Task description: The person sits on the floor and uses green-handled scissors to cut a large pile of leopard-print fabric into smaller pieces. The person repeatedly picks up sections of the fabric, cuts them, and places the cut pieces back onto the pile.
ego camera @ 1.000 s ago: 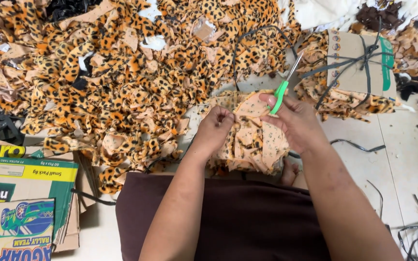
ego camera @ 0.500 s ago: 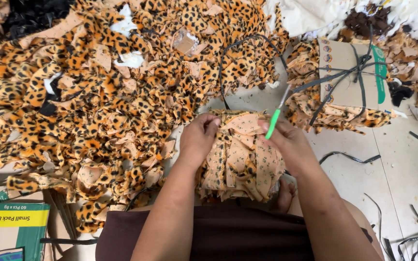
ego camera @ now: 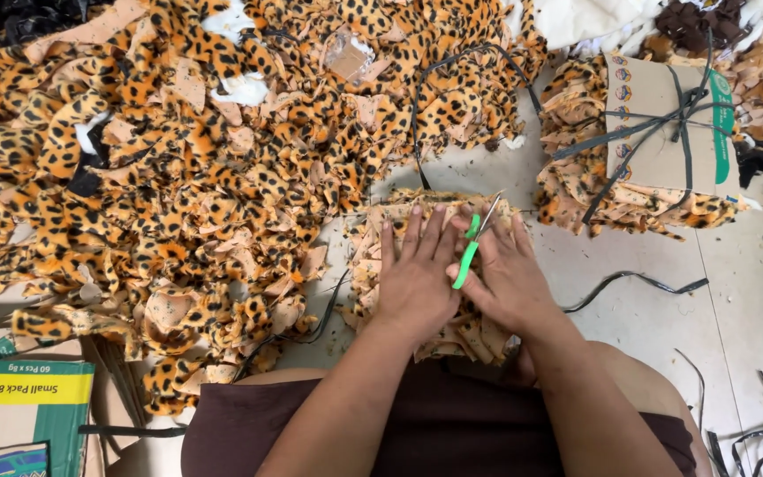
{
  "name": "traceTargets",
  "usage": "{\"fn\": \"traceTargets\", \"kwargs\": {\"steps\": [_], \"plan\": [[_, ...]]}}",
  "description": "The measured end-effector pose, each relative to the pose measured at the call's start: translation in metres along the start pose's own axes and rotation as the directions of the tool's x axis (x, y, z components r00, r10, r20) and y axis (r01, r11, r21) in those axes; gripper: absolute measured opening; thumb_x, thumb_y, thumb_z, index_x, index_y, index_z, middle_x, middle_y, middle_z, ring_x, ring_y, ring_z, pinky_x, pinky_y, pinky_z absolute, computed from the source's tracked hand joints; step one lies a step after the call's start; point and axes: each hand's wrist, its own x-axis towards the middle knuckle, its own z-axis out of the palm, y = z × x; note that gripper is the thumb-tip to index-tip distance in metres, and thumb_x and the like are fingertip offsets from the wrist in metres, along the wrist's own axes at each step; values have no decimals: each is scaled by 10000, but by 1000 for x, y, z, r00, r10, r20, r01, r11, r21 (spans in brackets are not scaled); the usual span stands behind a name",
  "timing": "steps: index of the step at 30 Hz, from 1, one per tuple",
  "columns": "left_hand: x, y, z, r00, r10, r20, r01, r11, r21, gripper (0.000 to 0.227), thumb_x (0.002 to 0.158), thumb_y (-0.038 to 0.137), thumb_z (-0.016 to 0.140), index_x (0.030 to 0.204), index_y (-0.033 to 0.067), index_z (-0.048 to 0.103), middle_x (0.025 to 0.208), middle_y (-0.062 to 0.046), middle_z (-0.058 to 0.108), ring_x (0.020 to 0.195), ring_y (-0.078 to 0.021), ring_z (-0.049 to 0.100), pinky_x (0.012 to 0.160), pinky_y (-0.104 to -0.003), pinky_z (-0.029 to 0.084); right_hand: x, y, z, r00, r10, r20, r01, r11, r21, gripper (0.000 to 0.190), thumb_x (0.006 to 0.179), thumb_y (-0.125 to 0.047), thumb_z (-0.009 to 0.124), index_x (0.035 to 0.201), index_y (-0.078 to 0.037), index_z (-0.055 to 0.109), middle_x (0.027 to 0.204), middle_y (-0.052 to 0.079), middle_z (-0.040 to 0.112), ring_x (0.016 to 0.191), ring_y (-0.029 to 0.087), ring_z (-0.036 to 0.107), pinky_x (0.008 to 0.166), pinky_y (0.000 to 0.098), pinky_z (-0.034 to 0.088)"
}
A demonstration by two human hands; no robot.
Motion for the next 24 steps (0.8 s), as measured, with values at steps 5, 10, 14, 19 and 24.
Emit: {"fn": "traceTargets", "kwargs": {"steps": [5,10,14,19,24], "plan": [[-2,6,17,995,-83,57,79,995,65,659,1009,338,342,1621,115,235,1735,-58,59,1571,-388,-40,1213,-651,-99,-10,24,47,995,1,-98,-9,997,-78,726,1008,-559,474,1554,-99,340,1634,120,371,1541,322,240,1239,569,128],[-2,3,25,993,-101,61,96,992,75,695,981,271,383,1634,124,197,1738,-51,28,1563,-425,-60,1221,-676,-65,-11,40,71,966,-106,-235,56,976,-211,740,1005,-573,467,1577,-116,365,1643,88,381,1528,292,293,1231,528,172],[2,0,32,986,-116,123,99,986,137,713,995,293,364,1650,171,110,1736,-17,-64,1562,-415,-136,1217,-689,-66,-9,49,77,989,-22,-146,-15,969,-246,810,966,-662,365,1600,-165,288,1705,9,235,1581,253,148,1248,556,146],[-3,-6,22,987,-110,115,98,990,105,740,989,429,368,1653,205,129,1738,16,-76,1577,-373,-166,1221,-680,-101,-8,64,79,995,1,-96,-24,969,-247,778,997,-640,376,1493,-43,435,1603,170,427,1598,292,200,1278,565,130],[-69,-9,-107,939,-179,294,224,966,-130,628,1012,151,356,1621,261,249,1716,-74,-118,1549,-343,-247,1186,-630,-181,-20,55,43,984,-81,-158,51,981,-188,530,1053,-484,344,1326,-70,531,1481,67,592,1110,452,656,1249,677,-24]]}}
